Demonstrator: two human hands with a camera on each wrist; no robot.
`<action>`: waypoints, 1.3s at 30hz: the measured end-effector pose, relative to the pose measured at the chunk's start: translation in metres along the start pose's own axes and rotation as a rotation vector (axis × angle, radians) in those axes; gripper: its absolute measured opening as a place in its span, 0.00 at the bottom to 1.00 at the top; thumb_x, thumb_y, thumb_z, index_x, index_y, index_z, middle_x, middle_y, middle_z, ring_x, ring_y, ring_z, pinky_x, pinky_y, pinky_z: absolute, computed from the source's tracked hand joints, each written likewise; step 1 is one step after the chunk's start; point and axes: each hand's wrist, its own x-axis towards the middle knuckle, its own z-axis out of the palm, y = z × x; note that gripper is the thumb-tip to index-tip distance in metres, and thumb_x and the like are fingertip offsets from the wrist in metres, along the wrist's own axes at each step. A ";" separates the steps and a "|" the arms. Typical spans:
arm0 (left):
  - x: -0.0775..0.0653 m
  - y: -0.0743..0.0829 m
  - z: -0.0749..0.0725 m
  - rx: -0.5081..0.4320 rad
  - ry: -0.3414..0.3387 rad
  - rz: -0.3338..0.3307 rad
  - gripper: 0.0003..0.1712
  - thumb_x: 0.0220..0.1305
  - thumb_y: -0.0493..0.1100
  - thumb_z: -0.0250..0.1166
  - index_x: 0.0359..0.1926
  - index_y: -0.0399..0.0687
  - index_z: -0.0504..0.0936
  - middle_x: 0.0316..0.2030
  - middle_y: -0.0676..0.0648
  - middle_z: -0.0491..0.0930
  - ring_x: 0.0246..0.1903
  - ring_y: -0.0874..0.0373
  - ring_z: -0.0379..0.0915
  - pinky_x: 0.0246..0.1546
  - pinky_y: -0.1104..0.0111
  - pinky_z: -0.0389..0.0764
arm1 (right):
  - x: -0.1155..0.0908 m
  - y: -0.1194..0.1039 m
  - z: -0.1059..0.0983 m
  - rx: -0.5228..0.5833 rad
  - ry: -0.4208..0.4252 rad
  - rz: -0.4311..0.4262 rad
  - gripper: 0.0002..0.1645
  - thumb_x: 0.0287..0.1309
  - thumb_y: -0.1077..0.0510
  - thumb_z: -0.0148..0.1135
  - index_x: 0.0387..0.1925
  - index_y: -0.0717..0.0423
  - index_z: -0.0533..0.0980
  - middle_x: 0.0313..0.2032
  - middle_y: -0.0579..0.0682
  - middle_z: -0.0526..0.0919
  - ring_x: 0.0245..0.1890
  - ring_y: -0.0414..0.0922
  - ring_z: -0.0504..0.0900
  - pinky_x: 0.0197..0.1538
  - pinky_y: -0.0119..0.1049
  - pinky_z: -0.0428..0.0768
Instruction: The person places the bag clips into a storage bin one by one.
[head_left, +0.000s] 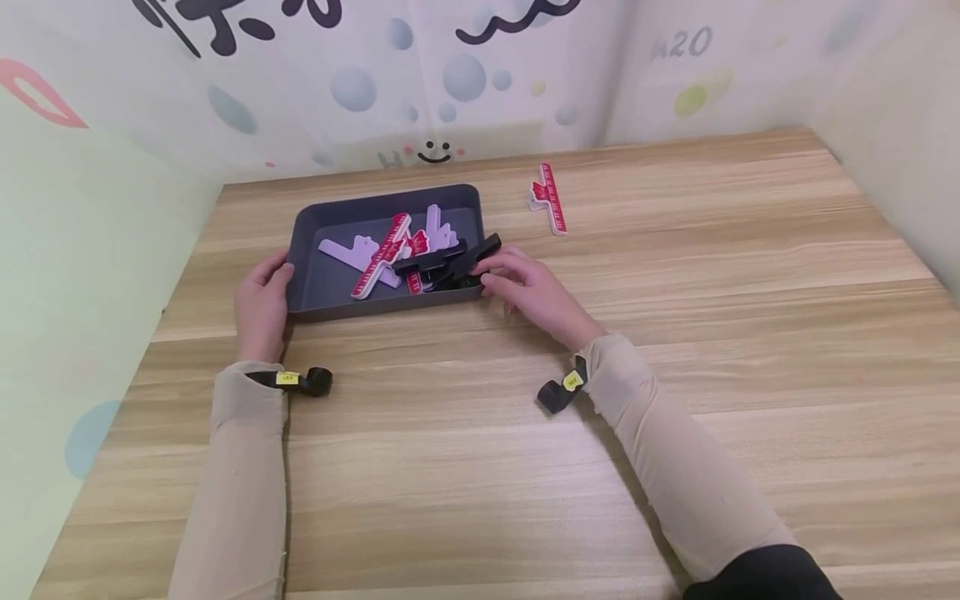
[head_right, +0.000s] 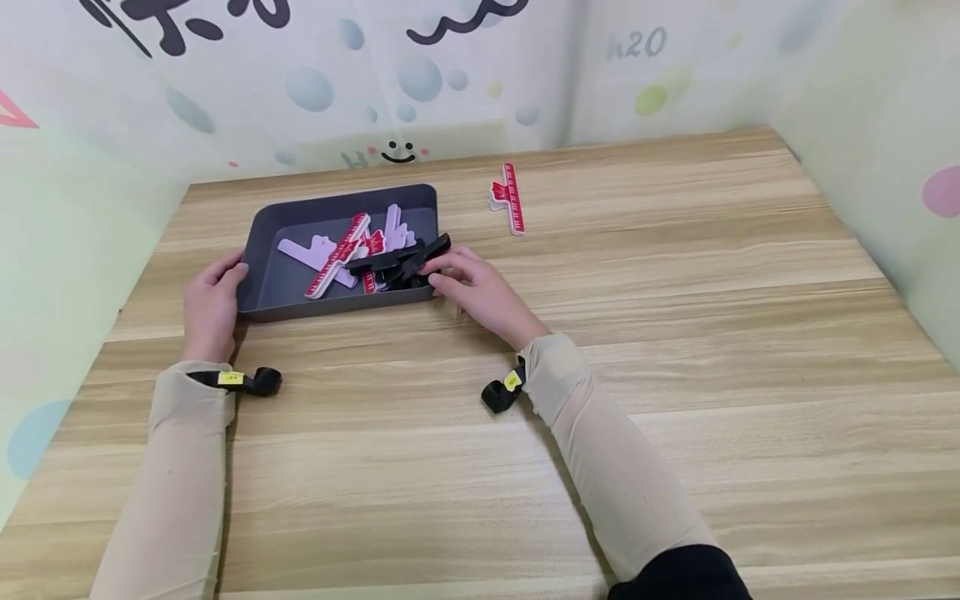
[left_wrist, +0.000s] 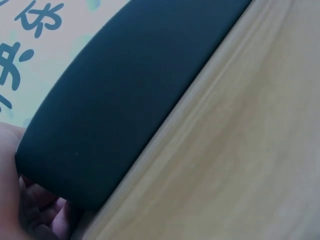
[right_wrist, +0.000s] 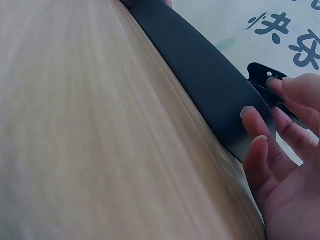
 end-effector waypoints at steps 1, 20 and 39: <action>0.000 0.000 0.000 0.001 0.000 0.001 0.22 0.64 0.52 0.51 0.58 0.56 0.71 0.60 0.55 0.65 0.59 0.64 0.56 0.61 0.69 0.54 | 0.000 0.000 0.000 0.000 0.001 -0.003 0.12 0.59 0.47 0.54 0.44 0.41 0.75 0.38 0.44 0.72 0.25 0.50 0.74 0.26 0.39 0.75; 0.002 0.001 -0.001 0.018 -0.002 0.002 0.22 0.64 0.53 0.51 0.59 0.57 0.70 0.60 0.55 0.65 0.59 0.64 0.56 0.61 0.69 0.54 | 0.002 0.001 -0.001 0.040 0.000 -0.001 0.13 0.58 0.48 0.55 0.44 0.43 0.76 0.38 0.46 0.72 0.27 0.51 0.73 0.26 0.39 0.75; 0.003 -0.003 0.000 0.069 0.006 0.026 0.23 0.64 0.54 0.50 0.59 0.57 0.70 0.60 0.56 0.65 0.59 0.65 0.55 0.60 0.70 0.55 | 0.001 0.000 0.001 -0.002 0.000 0.001 0.13 0.59 0.47 0.54 0.45 0.39 0.75 0.41 0.41 0.70 0.29 0.49 0.75 0.27 0.38 0.75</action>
